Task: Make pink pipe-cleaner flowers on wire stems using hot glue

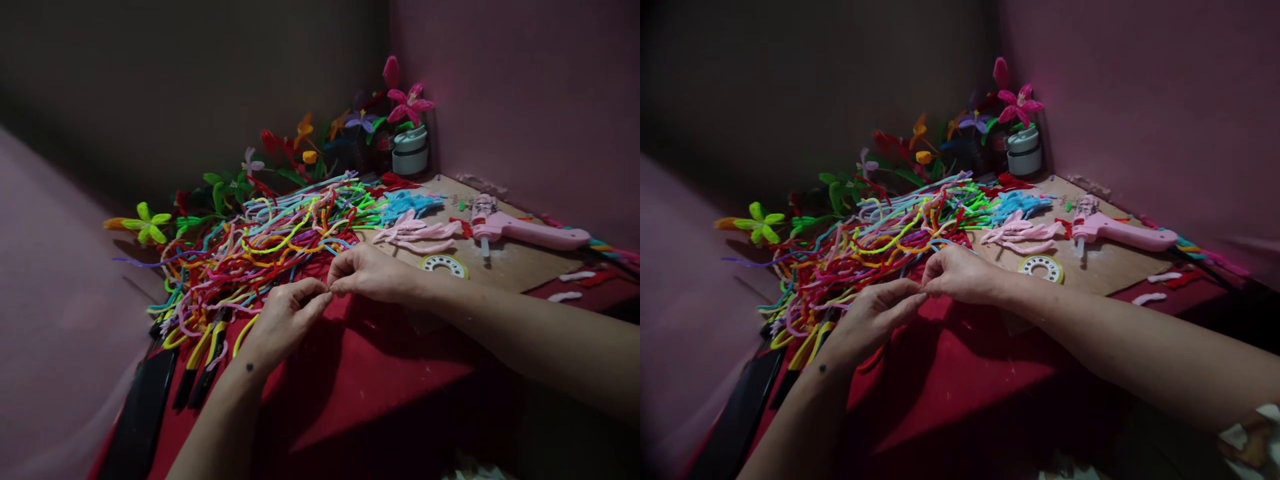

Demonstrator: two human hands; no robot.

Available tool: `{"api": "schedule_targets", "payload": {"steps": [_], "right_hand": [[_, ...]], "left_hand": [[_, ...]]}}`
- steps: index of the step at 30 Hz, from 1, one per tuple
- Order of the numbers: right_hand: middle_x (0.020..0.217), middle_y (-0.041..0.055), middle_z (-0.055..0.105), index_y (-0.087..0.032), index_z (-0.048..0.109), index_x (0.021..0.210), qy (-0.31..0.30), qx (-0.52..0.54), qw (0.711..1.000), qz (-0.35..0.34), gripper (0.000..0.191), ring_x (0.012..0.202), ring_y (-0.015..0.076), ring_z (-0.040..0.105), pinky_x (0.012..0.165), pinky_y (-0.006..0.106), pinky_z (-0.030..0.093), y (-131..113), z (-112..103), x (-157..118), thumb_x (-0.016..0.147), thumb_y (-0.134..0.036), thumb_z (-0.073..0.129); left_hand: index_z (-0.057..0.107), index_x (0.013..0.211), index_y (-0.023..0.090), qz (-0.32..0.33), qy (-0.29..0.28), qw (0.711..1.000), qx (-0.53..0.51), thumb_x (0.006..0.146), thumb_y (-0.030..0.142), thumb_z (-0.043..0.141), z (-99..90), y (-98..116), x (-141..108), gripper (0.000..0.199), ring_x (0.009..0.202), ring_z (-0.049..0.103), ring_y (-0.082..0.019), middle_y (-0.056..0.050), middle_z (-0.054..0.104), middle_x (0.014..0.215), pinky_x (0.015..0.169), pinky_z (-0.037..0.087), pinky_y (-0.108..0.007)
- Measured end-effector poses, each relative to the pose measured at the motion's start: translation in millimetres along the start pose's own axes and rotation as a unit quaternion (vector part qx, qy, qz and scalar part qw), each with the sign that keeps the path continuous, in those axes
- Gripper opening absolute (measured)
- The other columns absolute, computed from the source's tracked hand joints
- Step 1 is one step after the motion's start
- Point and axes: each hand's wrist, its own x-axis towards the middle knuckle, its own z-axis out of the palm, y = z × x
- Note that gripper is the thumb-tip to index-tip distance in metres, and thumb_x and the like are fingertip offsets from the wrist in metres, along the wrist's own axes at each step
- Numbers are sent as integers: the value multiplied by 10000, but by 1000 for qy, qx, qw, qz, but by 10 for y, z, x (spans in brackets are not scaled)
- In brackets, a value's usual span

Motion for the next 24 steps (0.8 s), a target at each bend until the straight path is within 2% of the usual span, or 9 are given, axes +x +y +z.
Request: {"api": "schedule_targets", "payload": {"steps": [5, 9, 12, 14, 16, 18, 20, 22, 24], "right_hand": [[577, -15, 569, -108, 641, 682, 13, 6, 1000, -23, 99, 543, 82, 490, 532, 203, 371, -63, -30, 10, 682, -126, 543], [593, -4, 571, -108, 626, 691, 129, 0, 991, -44, 138, 536, 83, 484, 515, 209, 366, -192, -203, -72, 738, -168, 511], [651, 10, 603, -130, 635, 730, 182, -111, 975, -58, 119, 584, 101, 512, 542, 223, 373, -250, -419, -285, 741, -151, 518], [682, 25, 624, -144, 644, 743, 184, -243, 951, -53, 130, 631, 123, 533, 591, 249, 384, -230, -545, -491, 743, -126, 515], [786, 61, 643, -148, 643, 777, 161, -369, 915, -29, 166, 738, 167, 547, 660, 289, 391, -165, -620, -709, 744, -90, 491], [921, 90, 638, -160, 627, 882, 146, -465, 873, -9, 193, 863, 220, 527, 719, 330, 385, -74, -636, -900, 730, -104, 522], [937, 104, 625, -167, 598, 938, 138, -525, 840, -5, 215, 874, 234, 505, 723, 347, 377, 15, -610, -1035, 751, -116, 504], [893, 101, 616, -169, 578, 905, 126, -547, 827, 11, 168, 834, 229, 490, 694, 341, 371, 81, -570, -1108, 785, -127, 469], [848, 85, 604, -174, 558, 829, 116, -535, 836, 26, 124, 799, 215, 478, 668, 325, 365, 116, -542, -1136, 814, -140, 440]], "left_hand": [[629, 748, 150, -20, 21, 999, -35, 767, 330, 528, 45, -46, 16, 207, 500, 415, -91, 22, 502, 557, 475, 331, -191], [591, 713, 153, -61, 61, 990, -109, 749, 378, 557, 84, -71, 52, 230, 425, 378, -72, 42, 471, 505, 415, 293, -182], [574, 715, 156, -67, 81, 986, -133, 751, 380, 561, 98, -67, 76, 227, 411, 379, -65, 38, 500, 514, 400, 283, -179], [564, 690, 153, -63, 81, 986, -132, 753, 379, 562, 102, -59, 85, 234, 417, 382, -62, 36, 499, 515, 404, 286, -177], [557, 676, 148, -58, 76, 986, -134, 758, 379, 558, 106, -52, 87, 245, 434, 384, -60, 34, 494, 520, 416, 293, -175], [560, 687, 143, -60, 72, 986, -138, 761, 377, 557, 112, -45, 85, 245, 448, 386, -60, 33, 488, 527, 428, 297, -174], [565, 696, 140, -63, 66, 986, -138, 758, 377, 561, 121, -41, 81, 244, 453, 384, -59, 35, 479, 525, 435, 294, -172], [570, 702, 141, -63, 61, 987, -137, 754, 377, 566, 130, -43, 80, 242, 450, 382, -57, 40, 471, 520, 434, 287, -170], [573, 703, 143, -58, 58, 987, -138, 751, 374, 569, 137, -54, 83, 236, 444, 383, -58, 42, 469, 513, 430, 284, -170]]}}
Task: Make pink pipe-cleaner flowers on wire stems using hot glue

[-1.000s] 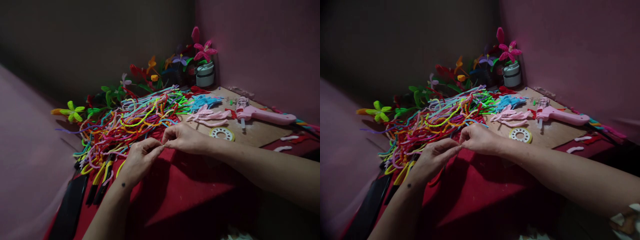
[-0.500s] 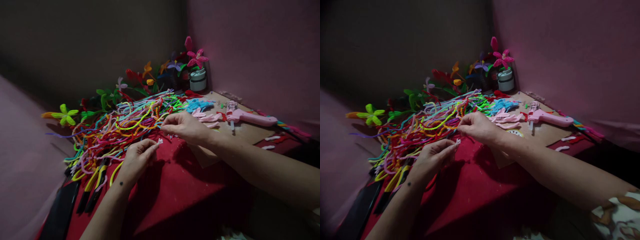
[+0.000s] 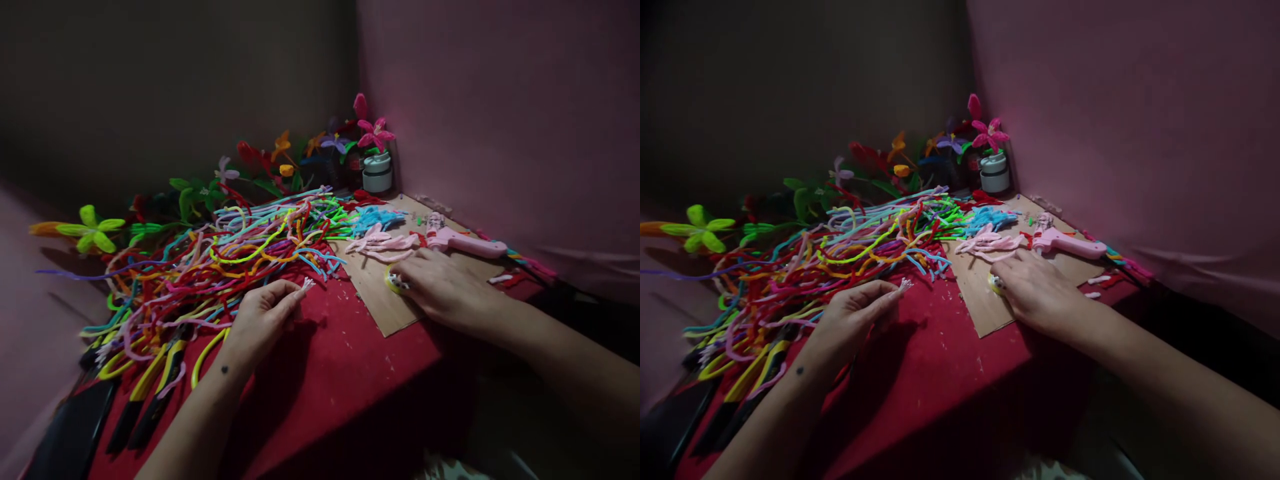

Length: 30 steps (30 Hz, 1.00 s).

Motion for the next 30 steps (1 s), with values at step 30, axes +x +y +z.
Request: {"api": "schedule_targets", "payload": {"steps": [30], "right_hand": [[818, 32, 585, -163, 580, 951, 93, 314, 944, -52, 166, 783, 138, 524, 716, 270, 415, -699, -97, 302, 793, -191, 536]], "left_hand": [[616, 749, 116, -34, -113, 911, -396, 731, 186, 640, 86, -55, -47, 76, 533, 543, -86, -13, 568, 675, 397, 412, -168]]}}
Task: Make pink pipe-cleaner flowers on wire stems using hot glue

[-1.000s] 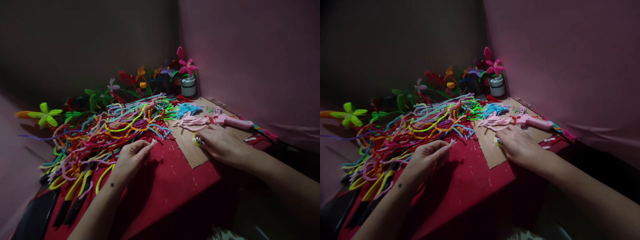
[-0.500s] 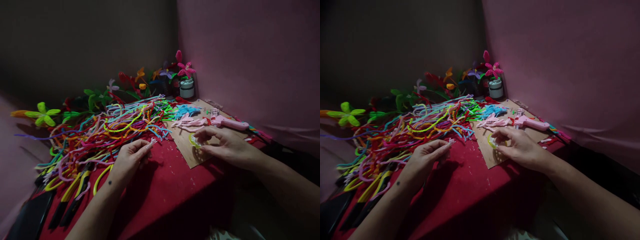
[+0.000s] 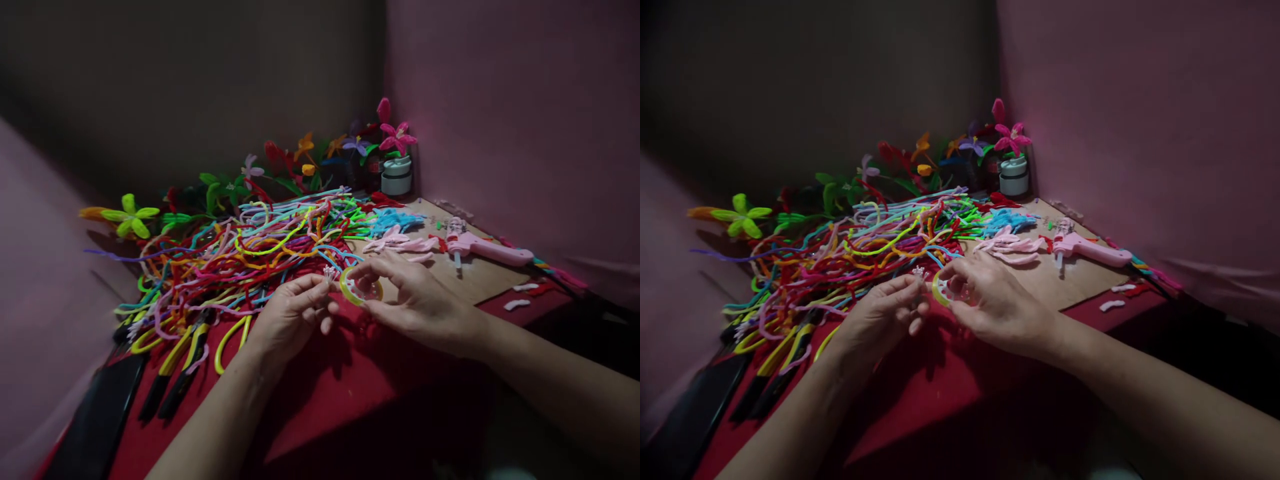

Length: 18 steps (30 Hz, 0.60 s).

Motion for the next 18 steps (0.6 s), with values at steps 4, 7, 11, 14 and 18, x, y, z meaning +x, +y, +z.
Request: {"api": "schedule_targets", "payload": {"steps": [4, 7, 11, 14, 18], "right_hand": [[795, 30, 606, -173, 578, 956, -5, -7, 1000, -10, 168, 841, 165, 515, 744, 294, 401, -18, 85, 46, 798, -181, 522], [790, 34, 612, -169, 579, 948, -5, -2, 1000, -2, 167, 819, 164, 520, 727, 294, 403, -12, 117, 60, 792, -175, 519], [812, 30, 604, -170, 575, 957, -6, 5, 1000, 6, 204, 775, 147, 523, 681, 270, 407, 12, 137, 52, 763, -132, 528], [805, 26, 592, -177, 577, 947, 1, 0, 1000, 8, 208, 785, 150, 518, 672, 262, 405, 33, 149, 40, 752, -123, 533], [799, 24, 587, -173, 570, 959, -1, 18, 1000, 9, 201, 765, 138, 521, 655, 247, 409, 50, 164, 43, 767, -138, 523]], "left_hand": [[624, 747, 94, 11, 14, 1000, 15, 746, 164, 626, -69, 32, 4, 70, 507, 523, -67, -12, 557, 621, 406, 428, -156], [635, 752, 87, 26, 21, 999, 24, 748, 170, 625, -88, 54, 3, 83, 536, 541, -70, -39, 600, 707, 409, 435, -154], [641, 730, 80, 39, 28, 999, 24, 735, 157, 636, -72, 70, -1, 77, 532, 536, -62, -38, 604, 720, 421, 445, -154], [635, 716, 80, 38, 37, 998, 22, 737, 147, 631, -54, 76, -7, 71, 483, 509, -50, -16, 577, 624, 416, 433, -147], [624, 709, 88, 37, 49, 998, 18, 748, 151, 620, -46, 79, -9, 73, 457, 492, -44, -2, 561, 573, 419, 422, -145]]}}
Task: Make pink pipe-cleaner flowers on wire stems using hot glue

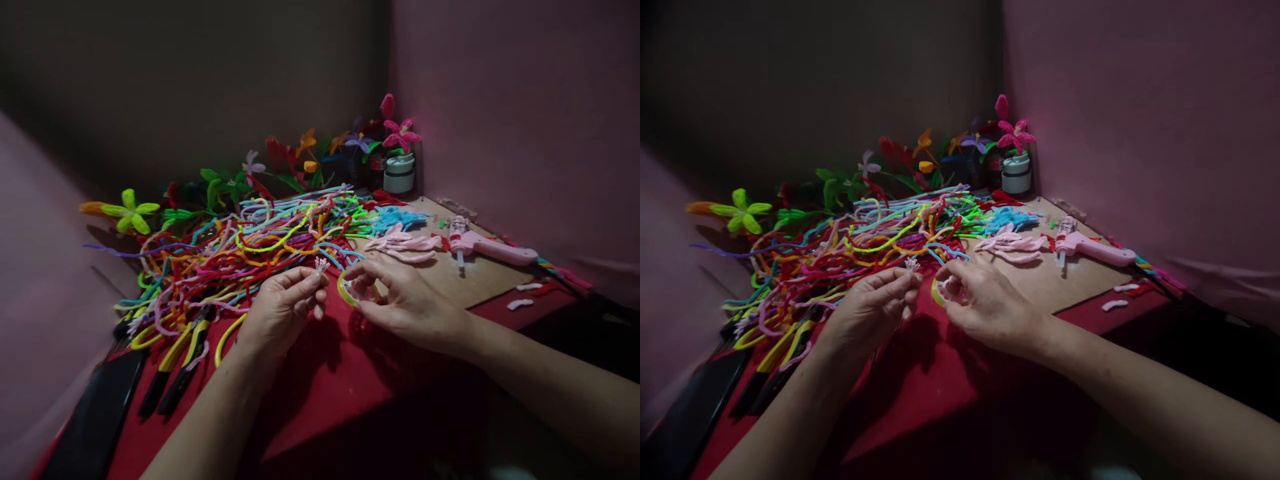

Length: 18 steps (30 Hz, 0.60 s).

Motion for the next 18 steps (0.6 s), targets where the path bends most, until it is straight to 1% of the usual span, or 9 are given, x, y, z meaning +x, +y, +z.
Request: {"api": "schedule_targets", "payload": {"steps": [3, 6, 8, 9, 14, 16, 18], "right_hand": [[794, 24, 591, -169, 570, 954, 6, 10, 1000, 3, 178, 750, 133, 522, 659, 251, 410, 4, 5, 10, 784, -165, 516], [784, 29, 591, -163, 570, 955, 9, 10, 1000, 13, 176, 737, 137, 519, 651, 259, 409, 5, 5, 13, 792, -198, 514], [781, 31, 590, -160, 570, 958, 6, 7, 1000, 18, 183, 739, 140, 518, 648, 261, 407, 9, 7, 11, 788, -196, 515], [784, 33, 590, -160, 571, 955, 5, 5, 1000, 19, 182, 746, 142, 518, 647, 260, 405, 11, 9, 10, 784, -190, 517], [788, 32, 599, -165, 577, 941, 0, 6, 1000, 21, 179, 734, 139, 528, 632, 253, 403, 18, 29, 20, 770, -192, 529], [781, 31, 603, -163, 581, 946, -2, 13, 1000, 29, 192, 719, 134, 535, 628, 248, 406, 11, 35, 29, 762, -195, 535], [771, 29, 606, -162, 585, 955, -8, 23, 999, 38, 207, 708, 129, 541, 617, 238, 406, -7, 33, 37, 755, -183, 533]], "left_hand": [[622, 719, 91, 6, 8, 1000, 2, 736, 158, 635, -9, -6, 6, 70, 478, 509, -51, -11, 586, 626, 421, 426, -153], [621, 740, 101, 8, 20, 1000, -3, 717, 156, 648, -9, -9, 7, 65, 526, 549, -72, -48, 638, 802, 402, 427, -169], [624, 736, 104, 1, 21, 1000, 0, 707, 157, 653, 7, -9, 3, 67, 548, 572, -88, -62, 646, 861, 392, 422, -173], [629, 735, 103, -4, 20, 1000, 5, 703, 163, 657, 18, -10, 0, 74, 551, 578, -93, -61, 647, 851, 388, 418, -173], [650, 745, 105, -17, -1, 999, 39, 699, 211, 670, 56, -40, -8, 117, 490, 549, -87, -21, 613, 632, 399, 409, -173], [644, 744, 107, -14, -16, 998, 54, 720, 213, 652, 56, -54, -10, 109, 486, 551, -88, -27, 619, 614, 436, 420, -180], [636, 738, 105, -9, -19, 997, 67, 737, 206, 632, 54, -60, -16, 101, 487, 559, -86, -38, 636, 629, 477, 430, -186]]}}
